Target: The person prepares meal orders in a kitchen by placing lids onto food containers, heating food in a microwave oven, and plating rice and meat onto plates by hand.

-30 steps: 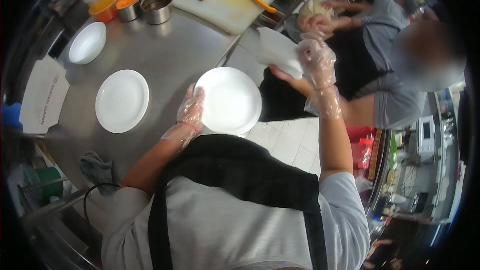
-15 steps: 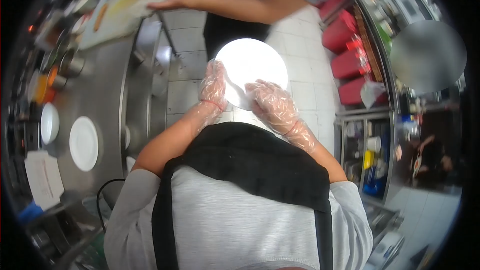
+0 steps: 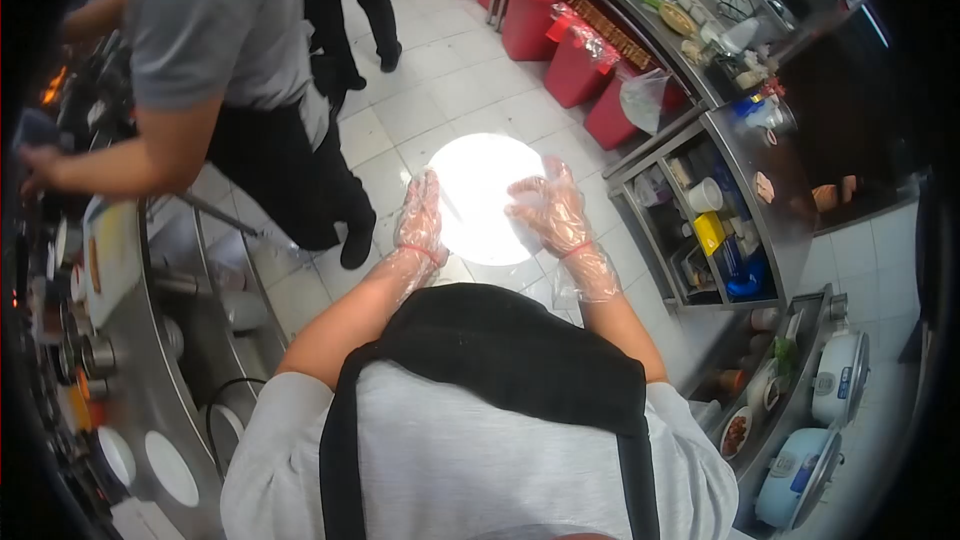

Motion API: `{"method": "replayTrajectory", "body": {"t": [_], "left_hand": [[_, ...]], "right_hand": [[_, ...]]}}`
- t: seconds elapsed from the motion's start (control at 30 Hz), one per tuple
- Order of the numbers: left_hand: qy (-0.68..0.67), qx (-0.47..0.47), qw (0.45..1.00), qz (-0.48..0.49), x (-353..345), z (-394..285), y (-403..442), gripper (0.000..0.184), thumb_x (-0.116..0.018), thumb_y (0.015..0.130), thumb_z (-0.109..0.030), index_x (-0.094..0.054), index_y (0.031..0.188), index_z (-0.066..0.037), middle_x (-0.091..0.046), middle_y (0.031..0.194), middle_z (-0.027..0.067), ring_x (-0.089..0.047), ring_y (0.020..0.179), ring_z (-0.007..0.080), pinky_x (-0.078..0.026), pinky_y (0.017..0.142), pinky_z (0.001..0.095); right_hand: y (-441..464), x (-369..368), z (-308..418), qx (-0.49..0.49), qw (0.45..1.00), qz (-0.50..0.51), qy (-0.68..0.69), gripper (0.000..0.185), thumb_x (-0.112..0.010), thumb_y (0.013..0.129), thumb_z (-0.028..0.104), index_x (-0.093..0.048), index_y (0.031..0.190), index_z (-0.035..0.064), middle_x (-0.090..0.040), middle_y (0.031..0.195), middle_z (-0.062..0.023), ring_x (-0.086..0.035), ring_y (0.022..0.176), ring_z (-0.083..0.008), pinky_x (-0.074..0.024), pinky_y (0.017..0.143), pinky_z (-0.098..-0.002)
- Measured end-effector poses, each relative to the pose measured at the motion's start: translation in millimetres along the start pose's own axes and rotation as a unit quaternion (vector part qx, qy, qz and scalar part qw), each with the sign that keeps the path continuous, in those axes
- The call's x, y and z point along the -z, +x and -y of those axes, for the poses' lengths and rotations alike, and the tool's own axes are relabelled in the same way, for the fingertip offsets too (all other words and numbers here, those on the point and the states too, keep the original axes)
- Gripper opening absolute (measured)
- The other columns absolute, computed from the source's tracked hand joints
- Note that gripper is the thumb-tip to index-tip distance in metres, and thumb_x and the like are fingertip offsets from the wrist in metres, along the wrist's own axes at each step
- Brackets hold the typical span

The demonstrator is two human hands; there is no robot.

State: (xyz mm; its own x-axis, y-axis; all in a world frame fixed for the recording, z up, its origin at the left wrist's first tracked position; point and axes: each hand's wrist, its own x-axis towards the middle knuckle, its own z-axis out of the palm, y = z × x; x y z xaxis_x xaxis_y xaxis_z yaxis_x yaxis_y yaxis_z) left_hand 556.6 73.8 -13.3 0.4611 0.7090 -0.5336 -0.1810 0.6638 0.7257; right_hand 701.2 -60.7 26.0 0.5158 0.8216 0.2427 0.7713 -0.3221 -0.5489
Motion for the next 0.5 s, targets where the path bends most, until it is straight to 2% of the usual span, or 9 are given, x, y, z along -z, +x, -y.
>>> {"method": "replayTrajectory", "body": {"t": [0.1, 0.13, 0.23, 0.27, 0.37, 0.47, 0.5], "left_hand": [[-0.015, 0.073, 0.994, 0.081, -32.7, -0.6, 32.7, 0.090, -0.064, 0.087, -0.041, -0.004, 0.151, -0.021, -0.030, 0.147, 0.0158, -0.035, 0.133, 0.0285, -0.043, 0.095, 0.0549], [-0.047, 0.072, 0.992, 0.087, -52.2, -10.0, 39.3, 0.101, -0.074, 0.081, -0.027, -0.001, 0.150, -0.019, -0.037, 0.142, 0.0179, -0.043, 0.127, 0.0293, -0.046, 0.094, 0.0502], [0.001, 0.037, 0.992, 0.125, -73.0, -7.9, 106.6, 0.101, -0.073, 0.080, -0.013, 0.000, 0.150, -0.019, -0.047, 0.134, 0.0165, -0.050, 0.118, 0.0285, -0.049, 0.091, 0.0441], [0.004, 0.026, 0.990, 0.142, -81.4, -11.3, 132.9, 0.095, -0.068, 0.082, -0.003, -0.003, 0.150, -0.019, -0.052, 0.127, 0.0167, -0.055, 0.111, 0.0269, -0.051, 0.088, 0.0415], [-0.028, 0.030, 0.980, 0.196, -106.6, -22.7, 208.3, 0.086, -0.063, 0.082, 0.004, -0.010, 0.148, -0.013, -0.053, 0.124, 0.0176, -0.057, 0.107, 0.0252, -0.052, 0.087, 0.0400], [-0.002, 0.026, 0.991, 0.134, -161.2, -56.4, 238.3, 0.076, -0.060, 0.083, 0.006, -0.017, 0.144, -0.008, -0.055, 0.120, 0.0163, -0.058, 0.103, 0.0232, -0.052, 0.086, 0.0394], [0.004, 0.020, 0.987, 0.160, -179.3, -61.3, 256.3, 0.076, -0.059, 0.083, 0.006, -0.017, 0.144, -0.008, -0.055, 0.120, 0.0155, -0.058, 0.103, 0.0227, -0.051, 0.086, 0.0386]], "right_hand": [[27.1, 5.7, -24.3, -0.042, 0.999, -0.017, -0.002, 0.036, -0.078, 0.068, 0.034, -0.072, 0.097, 0.0135, -0.043, 0.130, -0.0285, -0.045, 0.122, -0.0437, -0.0389, 0.101, -0.0454], [42.7, 6.8, -37.0, -0.047, 0.999, -0.023, -0.003, 0.036, -0.078, 0.068, 0.034, -0.072, 0.097, 0.0134, -0.043, 0.130, -0.0286, -0.045, 0.122, -0.0437, -0.0389, 0.102, -0.0455], [90.3, 5.7, -59.5, -0.038, 0.998, -0.044, -0.036, 0.035, -0.077, 0.069, 0.031, -0.072, 0.099, 0.0125, -0.042, 0.131, -0.0292, -0.046, 0.121, -0.0438, -0.0406, 0.100, -0.0439], [110.6, 6.7, -66.2, -0.033, 0.997, -0.051, -0.053, 0.035, -0.077, 0.069, 0.029, -0.072, 0.099, 0.0121, -0.041, 0.132, -0.0295, -0.046, 0.121, -0.0439, -0.0415, 0.100, -0.0431], [171.5, 13.3, -83.7, -0.061, 0.996, -0.038, -0.043, 0.037, -0.075, 0.071, 0.032, -0.072, 0.101, 0.0121, -0.043, 0.131, -0.0300, -0.046, 0.120, -0.0451, -0.0408, 0.100, -0.0433], [225.2, 22.0, -111.2, -0.085, 0.995, 0.001, -0.057, 0.037, -0.073, 0.073, 0.033, -0.071, 0.104, 0.0127, -0.043, 0.131, -0.0298, -0.047, 0.119, -0.0437, -0.0404, 0.101, -0.0435], [241.0, 26.5, -121.1, -0.079, 0.991, -0.008, -0.106, 0.038, -0.072, 0.073, 0.033, -0.071, 0.105, 0.0129, -0.044, 0.130, -0.0291, -0.048, 0.118, -0.0426, -0.0410, 0.100, -0.0436]]}}
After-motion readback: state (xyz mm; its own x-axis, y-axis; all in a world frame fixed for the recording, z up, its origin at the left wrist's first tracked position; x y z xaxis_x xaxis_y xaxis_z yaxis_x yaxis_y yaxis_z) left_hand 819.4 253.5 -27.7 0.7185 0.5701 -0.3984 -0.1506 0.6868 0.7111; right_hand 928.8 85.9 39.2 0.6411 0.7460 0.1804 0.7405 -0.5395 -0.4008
